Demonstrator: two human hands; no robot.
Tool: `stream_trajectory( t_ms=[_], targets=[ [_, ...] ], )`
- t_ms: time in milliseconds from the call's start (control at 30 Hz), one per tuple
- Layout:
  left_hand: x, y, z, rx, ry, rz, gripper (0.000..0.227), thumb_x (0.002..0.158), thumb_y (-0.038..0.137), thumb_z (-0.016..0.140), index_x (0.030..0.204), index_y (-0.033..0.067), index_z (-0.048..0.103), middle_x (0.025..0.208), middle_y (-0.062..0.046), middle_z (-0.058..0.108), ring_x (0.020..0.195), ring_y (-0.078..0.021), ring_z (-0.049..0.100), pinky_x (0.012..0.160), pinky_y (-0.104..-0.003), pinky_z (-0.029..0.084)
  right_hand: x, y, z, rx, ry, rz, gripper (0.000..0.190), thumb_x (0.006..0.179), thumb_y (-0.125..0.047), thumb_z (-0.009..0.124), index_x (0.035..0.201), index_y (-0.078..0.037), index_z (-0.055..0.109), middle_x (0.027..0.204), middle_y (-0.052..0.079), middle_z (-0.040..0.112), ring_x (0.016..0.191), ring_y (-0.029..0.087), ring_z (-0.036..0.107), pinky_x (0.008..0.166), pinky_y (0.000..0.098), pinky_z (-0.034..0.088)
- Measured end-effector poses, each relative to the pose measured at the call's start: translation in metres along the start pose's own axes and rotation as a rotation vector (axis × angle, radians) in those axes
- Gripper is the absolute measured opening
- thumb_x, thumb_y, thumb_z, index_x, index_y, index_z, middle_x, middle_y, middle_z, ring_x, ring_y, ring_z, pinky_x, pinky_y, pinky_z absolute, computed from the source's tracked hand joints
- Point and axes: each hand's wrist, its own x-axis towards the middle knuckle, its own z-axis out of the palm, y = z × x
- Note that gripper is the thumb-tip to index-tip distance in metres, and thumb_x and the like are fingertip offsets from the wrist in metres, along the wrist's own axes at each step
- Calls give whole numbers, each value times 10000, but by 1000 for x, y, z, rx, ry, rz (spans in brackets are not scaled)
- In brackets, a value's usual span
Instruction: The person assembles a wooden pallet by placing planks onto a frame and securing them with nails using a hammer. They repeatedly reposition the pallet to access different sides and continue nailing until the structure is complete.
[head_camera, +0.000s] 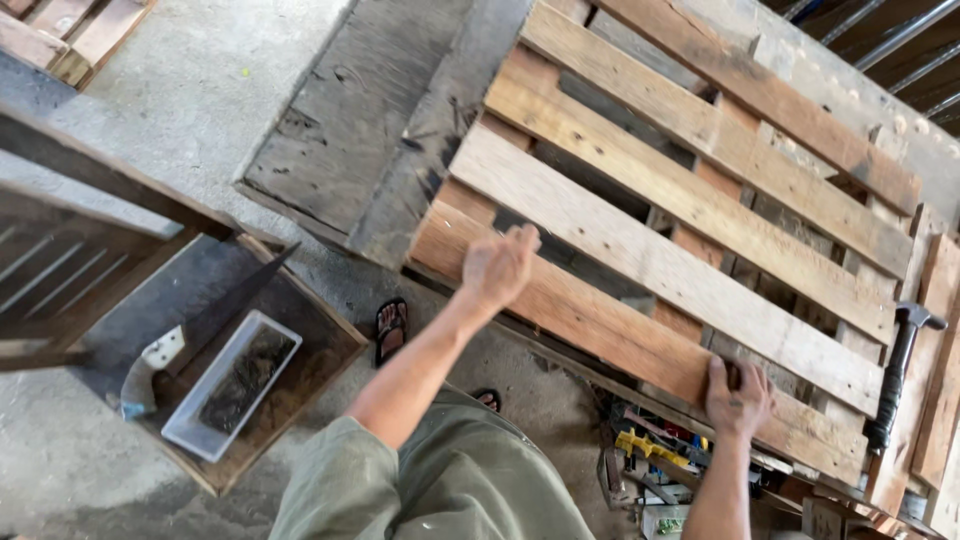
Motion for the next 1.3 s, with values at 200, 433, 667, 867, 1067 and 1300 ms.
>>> stream_trajectory(
  t_ms=[200, 433, 667, 867, 1067, 1300],
  targets=[
    [7, -8, -19, -74, -360, 93, 139, 1053, 189, 496, 1078, 59, 534, 748, -61, 596, 483, -119, 533, 344, -240, 434, 3, -64, 1, -12, 18, -59, 269, 1040, -230, 541, 1156, -158, 773, 1253, 110, 712, 1287, 315, 568, 1274, 453, 371],
    [9, -27, -36, -219, -344, 286, 173, 1019, 196, 566, 1093, 41, 550, 870, -140, 655, 606, -216, 688, 428, -302, 545, -6, -138, 16, -79, 179, -9, 311, 1092, -226, 553, 1165, 25, 721, 1265, 240, 678, 1254, 429, 569, 1143, 493, 413],
    [4, -34, -41, -211, -319, 367, 170, 992, 169, 593, 1097, 39, 561, 901, -138, 649, 581, -195, 676, 423, -288, 540, 0, -139, 15, -86, 142, 116, 340, 1046, -233, 531, 1179, 2, 737, 1266, 228, 687, 1233, 407, 582, 1107, 504, 424],
    [4, -37, -46, -216, -336, 400, 177, 995, 185, 589, 1074, 29, 559, 903, -139, 641, 514, -142, 631, 375, -265, 506, -2, -138, 17, -83, 90, 312, 342, 1069, -290, 536, 1169, -25, 729, 1259, 188, 697, 1214, 335, 618, 1092, 471, 464],
    [7, -35, -48, -238, -318, 365, 201, 995, 209, 595, 1079, 29, 567, 877, -130, 644, 509, -142, 637, 383, -264, 514, 5, -137, 15, -138, 100, 266, 354, 1105, -362, 632, 1138, -27, 741, 1253, 190, 688, 1212, 356, 590, 1060, 495, 433],
    [1, -32, -46, -199, -247, 339, 158, 965, 209, 629, 1022, 70, 579, 876, -94, 645, 563, -168, 671, 432, -292, 540, -1, -123, 19, -44, 140, 218, 321, 1057, -335, 650, 1181, -53, 739, 1283, 181, 677, 1265, 341, 564, 1136, 499, 428]
  ],
)
